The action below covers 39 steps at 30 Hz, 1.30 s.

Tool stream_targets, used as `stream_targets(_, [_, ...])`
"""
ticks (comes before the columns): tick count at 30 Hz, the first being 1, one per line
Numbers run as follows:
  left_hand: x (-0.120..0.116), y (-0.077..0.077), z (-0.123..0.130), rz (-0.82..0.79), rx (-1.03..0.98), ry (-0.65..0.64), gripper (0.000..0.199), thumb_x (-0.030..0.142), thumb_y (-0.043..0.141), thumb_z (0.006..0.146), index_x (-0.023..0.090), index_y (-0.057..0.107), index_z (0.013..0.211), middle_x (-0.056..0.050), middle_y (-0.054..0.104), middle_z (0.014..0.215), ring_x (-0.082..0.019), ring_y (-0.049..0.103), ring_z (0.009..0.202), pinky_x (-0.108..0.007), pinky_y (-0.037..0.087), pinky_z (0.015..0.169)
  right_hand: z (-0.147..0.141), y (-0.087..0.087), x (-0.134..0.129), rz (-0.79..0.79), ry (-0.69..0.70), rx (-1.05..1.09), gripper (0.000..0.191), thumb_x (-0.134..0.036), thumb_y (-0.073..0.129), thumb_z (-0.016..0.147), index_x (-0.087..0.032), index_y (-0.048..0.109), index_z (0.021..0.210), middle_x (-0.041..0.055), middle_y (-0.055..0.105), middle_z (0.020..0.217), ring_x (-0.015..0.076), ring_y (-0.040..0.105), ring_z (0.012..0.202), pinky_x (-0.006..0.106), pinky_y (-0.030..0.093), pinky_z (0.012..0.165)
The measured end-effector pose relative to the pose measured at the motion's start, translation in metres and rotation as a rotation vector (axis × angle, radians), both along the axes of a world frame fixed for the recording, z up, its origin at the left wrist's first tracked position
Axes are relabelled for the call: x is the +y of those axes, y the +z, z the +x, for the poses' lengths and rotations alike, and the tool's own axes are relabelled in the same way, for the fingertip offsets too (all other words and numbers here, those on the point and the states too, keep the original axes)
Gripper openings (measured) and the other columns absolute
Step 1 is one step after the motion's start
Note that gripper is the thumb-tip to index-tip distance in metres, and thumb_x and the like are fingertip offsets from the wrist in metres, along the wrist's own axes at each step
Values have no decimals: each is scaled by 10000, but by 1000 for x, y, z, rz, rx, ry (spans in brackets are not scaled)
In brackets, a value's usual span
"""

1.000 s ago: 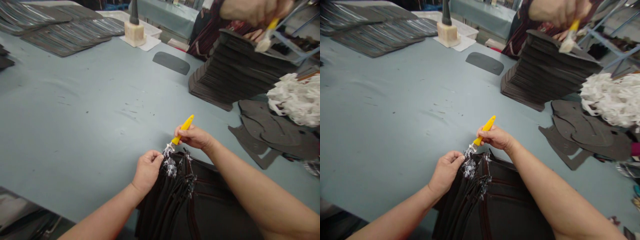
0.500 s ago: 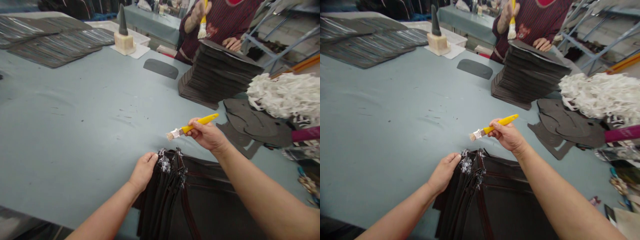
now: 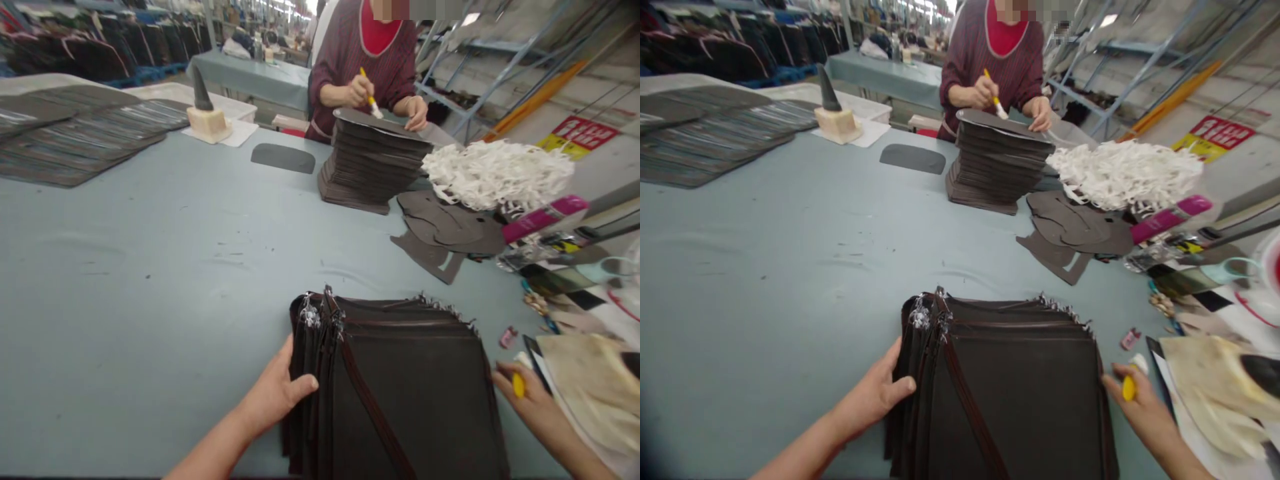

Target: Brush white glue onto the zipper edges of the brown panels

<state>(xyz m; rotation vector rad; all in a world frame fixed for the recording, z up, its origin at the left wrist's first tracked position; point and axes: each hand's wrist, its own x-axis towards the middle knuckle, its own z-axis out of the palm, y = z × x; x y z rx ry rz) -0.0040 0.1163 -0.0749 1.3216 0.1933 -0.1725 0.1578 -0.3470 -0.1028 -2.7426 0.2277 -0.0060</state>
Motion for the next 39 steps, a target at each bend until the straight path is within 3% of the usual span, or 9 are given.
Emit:
stream_targets(3, [-7, 5, -5, -92, -3, -12, 874, 536, 679, 630, 177, 318, 1341, -91, 436, 1332, -289, 383, 1220, -358, 309, 1029, -31, -31, -13, 133, -32, 126, 505, -608, 518, 505, -237, 520, 848, 101, 607, 934, 331, 572, 959, 422, 428, 857])
stream_targets(5, [-12, 4, -12, -95, 4, -2, 889, 540, 685, 623, 181, 305, 1343, -93, 431, 1334, -290, 381, 1221, -360, 313, 1028, -42, -38, -3, 149, -96, 103, 507, -624, 498, 529, -240, 498, 861, 92, 591, 914, 329, 574, 928, 427, 428, 837])
stream_targets(8, [-20, -2, -27, -29, 43, 52, 883, 533, 690, 622, 177, 311, 1335, -104, 441, 1325, -301, 378, 1224, -362, 313, 1030, -46, -33, 17, 140, -147, 55, 519, -643, 490, 547, -234, 480, 866, 76, 574, 867, 318, 578, 846, 434, 436, 787])
stream_targets(11, [-27, -2, -39, -88, 81, 52, 877, 529, 703, 607, 168, 334, 1316, -118, 468, 1301, -320, 417, 1192, -374, 365, 995, -48, -24, 37, 120, -160, 3, 548, -660, 504, 543, -222, 473, 871, 74, 563, 860, 303, 568, 811, 429, 431, 770])
stream_targets(17, [-22, 7, -34, -176, 284, 146, 825, 424, 761, 575, 185, 369, 1260, -118, 577, 1178, -309, 544, 1060, -390, 478, 874, -63, -6, 97, 168, -147, -115, 569, -681, 506, 603, -205, 431, 906, 64, 545, 776, 267, 554, 696, 390, 442, 673])
stream_targets(22, [0, 11, -29, -154, 436, 261, 624, 306, 783, 556, 159, 490, 1087, -101, 680, 935, -303, 648, 826, -412, 535, 725, -76, -5, 138, 179, -118, -208, 588, -690, 489, 654, -185, 423, 949, 82, 550, 769, 280, 566, 685, 393, 444, 655])
stream_targets(29, [46, 22, -39, -73, 500, 371, 635, 221, 806, 468, 167, 514, 1029, -57, 698, 734, -324, 662, 696, -403, 548, 574, -103, -8, 159, 311, 135, -232, 420, -567, 539, 724, -227, 421, 941, 65, 560, 823, 287, 594, 757, 423, 466, 714])
stream_targets(35, [94, 27, -69, -28, 484, 380, 527, 210, 799, 509, 166, 542, 967, -49, 700, 730, -307, 663, 681, -407, 545, 620, -125, -13, 196, 400, 331, -257, 438, -479, 622, 687, -206, 439, 976, 130, 549, 1052, 322, 522, 1055, 439, 426, 899])
stream_targets(39, [111, 29, -92, -99, 455, 345, 432, 287, 742, 628, 157, 527, 979, -64, 699, 776, -286, 662, 738, -405, 527, 707, -126, -10, 218, 463, 278, -34, 429, -492, 585, 697, -223, 414, 984, 75, 602, 870, 301, 622, 832, 435, 498, 746])
